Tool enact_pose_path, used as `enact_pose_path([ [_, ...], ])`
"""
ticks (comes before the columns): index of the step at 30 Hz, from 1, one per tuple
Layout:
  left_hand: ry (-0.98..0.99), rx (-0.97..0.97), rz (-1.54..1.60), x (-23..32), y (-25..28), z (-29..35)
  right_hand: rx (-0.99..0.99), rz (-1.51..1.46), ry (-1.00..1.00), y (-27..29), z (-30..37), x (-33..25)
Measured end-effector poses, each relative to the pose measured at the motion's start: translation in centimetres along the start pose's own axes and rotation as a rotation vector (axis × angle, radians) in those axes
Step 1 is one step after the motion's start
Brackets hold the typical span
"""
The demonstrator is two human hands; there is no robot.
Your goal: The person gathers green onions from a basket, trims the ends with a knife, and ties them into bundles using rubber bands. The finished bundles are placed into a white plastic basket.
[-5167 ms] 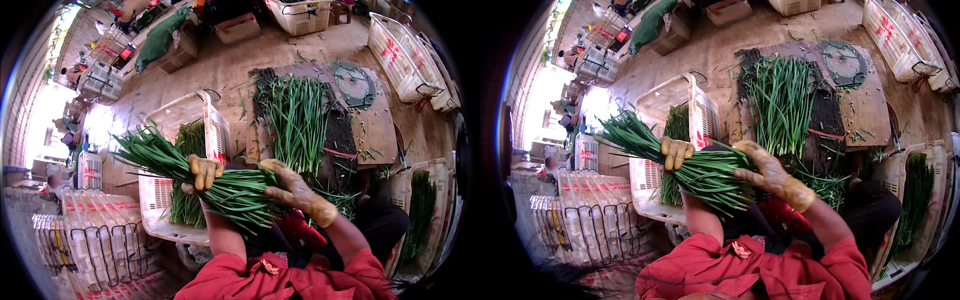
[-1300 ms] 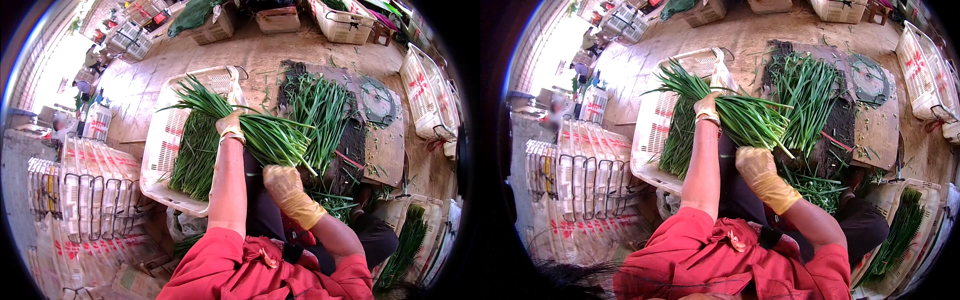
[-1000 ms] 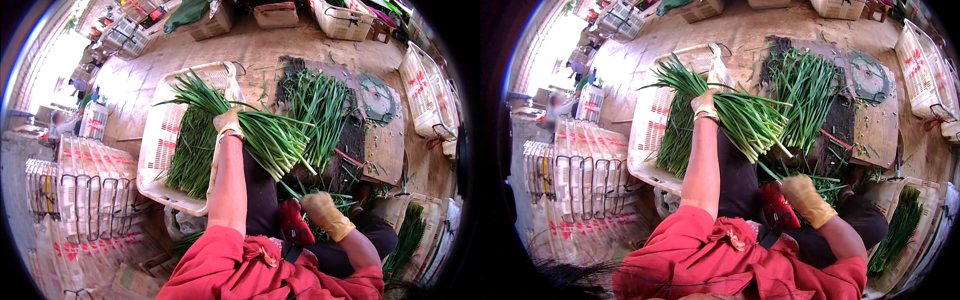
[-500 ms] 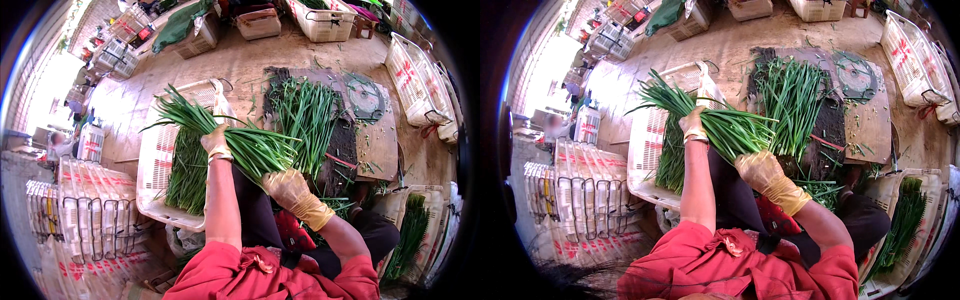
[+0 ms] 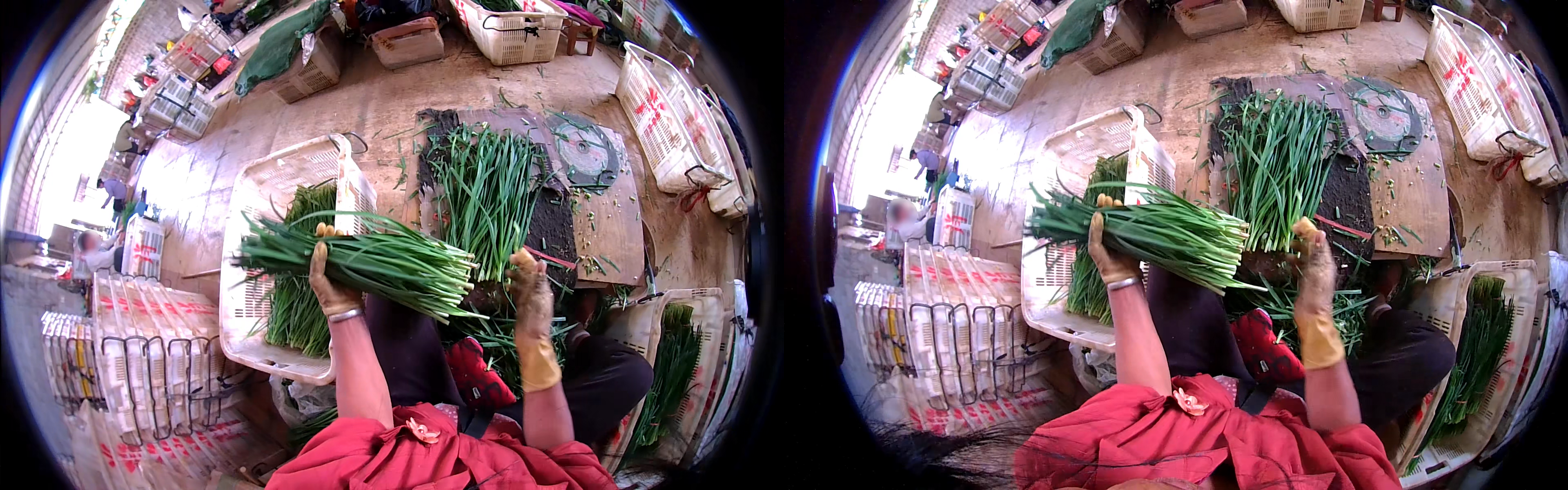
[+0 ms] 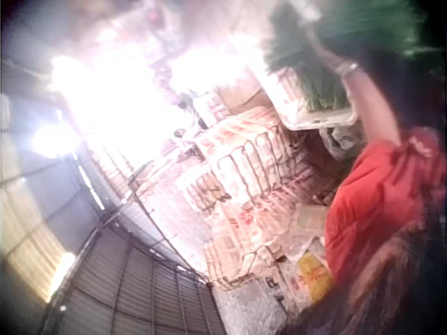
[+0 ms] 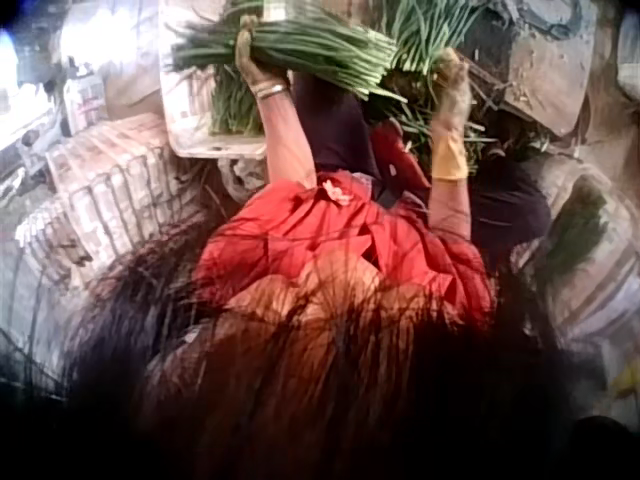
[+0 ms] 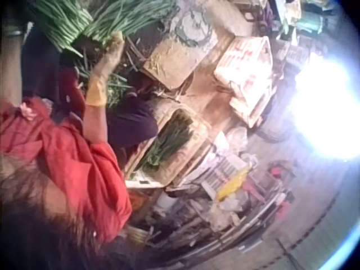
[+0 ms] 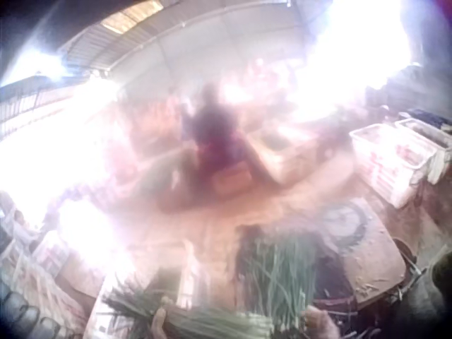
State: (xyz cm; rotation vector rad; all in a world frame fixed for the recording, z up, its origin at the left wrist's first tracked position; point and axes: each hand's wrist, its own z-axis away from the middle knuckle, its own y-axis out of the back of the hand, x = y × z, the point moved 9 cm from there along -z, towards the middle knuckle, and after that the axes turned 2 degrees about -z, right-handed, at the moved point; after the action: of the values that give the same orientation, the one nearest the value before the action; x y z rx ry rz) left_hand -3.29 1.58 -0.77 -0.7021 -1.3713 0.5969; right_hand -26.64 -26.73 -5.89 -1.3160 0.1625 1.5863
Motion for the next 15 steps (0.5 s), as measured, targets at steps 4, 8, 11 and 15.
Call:
enact_pose_path([
  [4,0.024,-0.253,0.199,-1.5,-1.6,2.3,-0.136,-0.396,-0.166,-7.6,0.4,6.4],
  [8,0.040,-0.233,0.252,-0.6,-0.1,1.8,-0.291,-0.387,-0.143,-8.6,0.0,5.7],
  [11,0.035,-0.192,0.341,-0.8,0.6,1.1,-0.292,-0.058,-0.131,-6.4,0.6,3.6],
  [15,-0.018,-0.453,0.400,-0.9,-1.1,0.0,-0.401,-0.001,-0.058,-7.4,2.4,1.8],
])
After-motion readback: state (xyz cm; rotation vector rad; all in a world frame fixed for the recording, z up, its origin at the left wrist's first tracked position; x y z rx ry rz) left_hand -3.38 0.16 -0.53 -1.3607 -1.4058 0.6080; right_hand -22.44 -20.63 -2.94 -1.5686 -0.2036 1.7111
